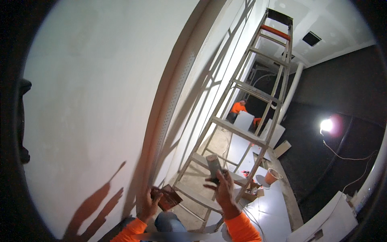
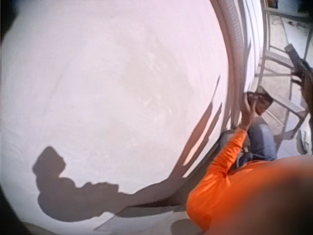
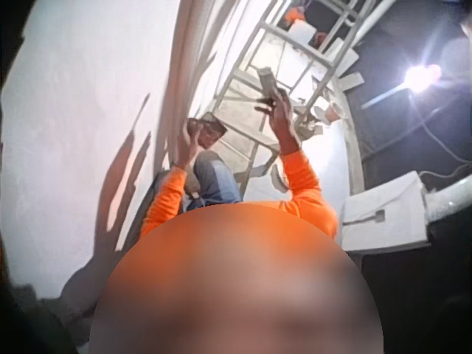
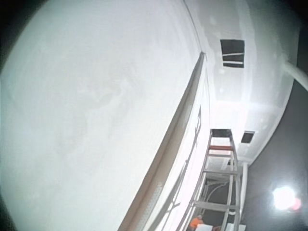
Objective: The person applies joint compound over a metal corner bead on a wall using a taping knife and hawk. They repeatedly scoop compound from the hawk and spread it along the corner, smoothing the surface.
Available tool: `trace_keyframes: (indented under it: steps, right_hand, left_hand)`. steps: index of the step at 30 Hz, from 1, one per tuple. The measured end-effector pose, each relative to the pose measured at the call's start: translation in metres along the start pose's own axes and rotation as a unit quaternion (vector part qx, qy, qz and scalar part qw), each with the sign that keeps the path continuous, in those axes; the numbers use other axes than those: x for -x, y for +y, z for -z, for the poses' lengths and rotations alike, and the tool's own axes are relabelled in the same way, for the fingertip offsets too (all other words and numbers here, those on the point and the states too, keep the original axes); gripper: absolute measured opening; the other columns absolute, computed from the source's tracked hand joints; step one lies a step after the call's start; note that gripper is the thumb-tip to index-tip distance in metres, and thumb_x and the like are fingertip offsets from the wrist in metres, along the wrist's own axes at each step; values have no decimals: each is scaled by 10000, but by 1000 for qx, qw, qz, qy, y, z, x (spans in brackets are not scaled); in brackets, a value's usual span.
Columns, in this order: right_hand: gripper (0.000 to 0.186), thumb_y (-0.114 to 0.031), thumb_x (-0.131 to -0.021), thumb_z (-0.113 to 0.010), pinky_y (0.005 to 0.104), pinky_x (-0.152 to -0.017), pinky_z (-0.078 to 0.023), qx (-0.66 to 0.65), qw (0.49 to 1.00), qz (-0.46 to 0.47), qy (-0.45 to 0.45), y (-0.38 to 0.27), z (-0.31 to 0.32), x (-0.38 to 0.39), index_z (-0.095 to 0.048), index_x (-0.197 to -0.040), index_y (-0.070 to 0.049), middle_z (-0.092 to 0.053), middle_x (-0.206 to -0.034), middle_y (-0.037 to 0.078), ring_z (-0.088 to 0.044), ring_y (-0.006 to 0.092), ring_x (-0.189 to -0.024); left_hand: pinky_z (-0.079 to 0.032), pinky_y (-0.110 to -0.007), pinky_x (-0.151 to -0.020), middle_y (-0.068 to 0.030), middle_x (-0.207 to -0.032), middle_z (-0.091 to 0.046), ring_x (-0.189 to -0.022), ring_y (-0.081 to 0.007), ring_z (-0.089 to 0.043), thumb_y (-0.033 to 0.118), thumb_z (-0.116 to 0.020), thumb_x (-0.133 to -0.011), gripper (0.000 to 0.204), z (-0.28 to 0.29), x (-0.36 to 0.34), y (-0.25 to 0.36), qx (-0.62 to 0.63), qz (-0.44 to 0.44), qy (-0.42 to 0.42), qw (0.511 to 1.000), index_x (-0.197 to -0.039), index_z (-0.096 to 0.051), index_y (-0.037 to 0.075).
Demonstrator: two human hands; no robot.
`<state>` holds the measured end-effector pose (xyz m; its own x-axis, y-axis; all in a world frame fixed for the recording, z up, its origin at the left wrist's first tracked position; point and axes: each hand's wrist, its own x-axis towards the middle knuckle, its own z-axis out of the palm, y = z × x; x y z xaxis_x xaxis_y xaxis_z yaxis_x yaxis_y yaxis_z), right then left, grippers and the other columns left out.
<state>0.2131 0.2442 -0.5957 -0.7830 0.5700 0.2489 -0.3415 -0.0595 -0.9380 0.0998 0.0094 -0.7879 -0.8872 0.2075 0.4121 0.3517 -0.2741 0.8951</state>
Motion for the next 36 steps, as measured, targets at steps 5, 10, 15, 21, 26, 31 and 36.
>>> trace_keyframes:
  steps: [5, 10, 15, 21, 26, 31, 36]
  right_hand:
    - [291, -143, -1000, -714, 319, -598, -572, 111, 973, 203, 4, -84, -38, -50, -545, -1231, -90, -620, -1024, 30, -648, 139, -808]
    - [259, -37, -1042, -630, 342, -792, -558, 447, 567, 690, -51, -153, -100, -82, -738, -1276, -57, -747, -1071, 84, -689, 201, -869]
    - [396, -23, -952, -666, 385, -853, -546, 519, 361, 769, -95, -193, -151, -97, -780, -1287, -203, -744, -1203, 68, -677, 244, -979]
    - [498, -105, -968, -696, 335, -821, -504, 554, 235, 797, -54, -216, -177, -123, -704, -1393, -364, -709, -1304, -38, -611, 167, -983]
    - [566, -66, -985, -653, 360, -845, -430, 587, 155, 793, -52, -218, -182, -143, -640, -1465, -365, -676, -1329, -40, -576, 153, -1009]
    - [529, -96, -986, -656, 387, -899, -445, 647, 115, 751, -66, -214, -187, -142, -639, -1462, -328, -658, -1320, -1, -577, 180, -1055]
    - [490, -123, -917, -674, 417, -919, -473, 688, 115, 706, -123, -199, -176, -96, -698, -1386, -261, -667, -1308, 4, -621, 242, -1062]
  left_hand:
    - [-507, -345, -759, -84, -872, -686, -823, -160, -635, 202, -661, -1039, 207, -11, -63, 40, 15, -92, 34, 995, -1055, -683, -3]
    - [-481, -270, -673, -10, -824, -652, -742, -74, -594, 325, -598, -1100, 343, -29, -87, 52, 140, 89, -25, 986, -1018, -712, 12]
    - [-488, -288, -610, -30, -746, -692, -629, -95, -615, 457, -542, -1120, 523, -35, -98, 47, 247, 120, -24, 961, -974, -743, -3]
    - [-467, -282, -570, -6, -703, -631, -591, -93, -584, 484, -511, -1127, 560, -45, -114, 33, 340, 145, 6, 929, -867, -701, 26]
    - [-435, -296, -577, 19, -652, -551, -591, -92, -509, 500, -527, -1119, 578, -55, -115, 24, 269, 110, 47, 956, -752, -639, 67]
    - [-420, -317, -597, 26, -654, -496, -615, -101, -464, 518, -529, -1115, 586, -65, -118, 27, 425, 176, 67, 885, -718, -579, 90]
    - [-434, -301, -570, 27, -680, -527, -599, -98, -494, 490, -514, -1124, 508, -73, -117, 22, 434, 174, 79, 880, -804, -594, 103]
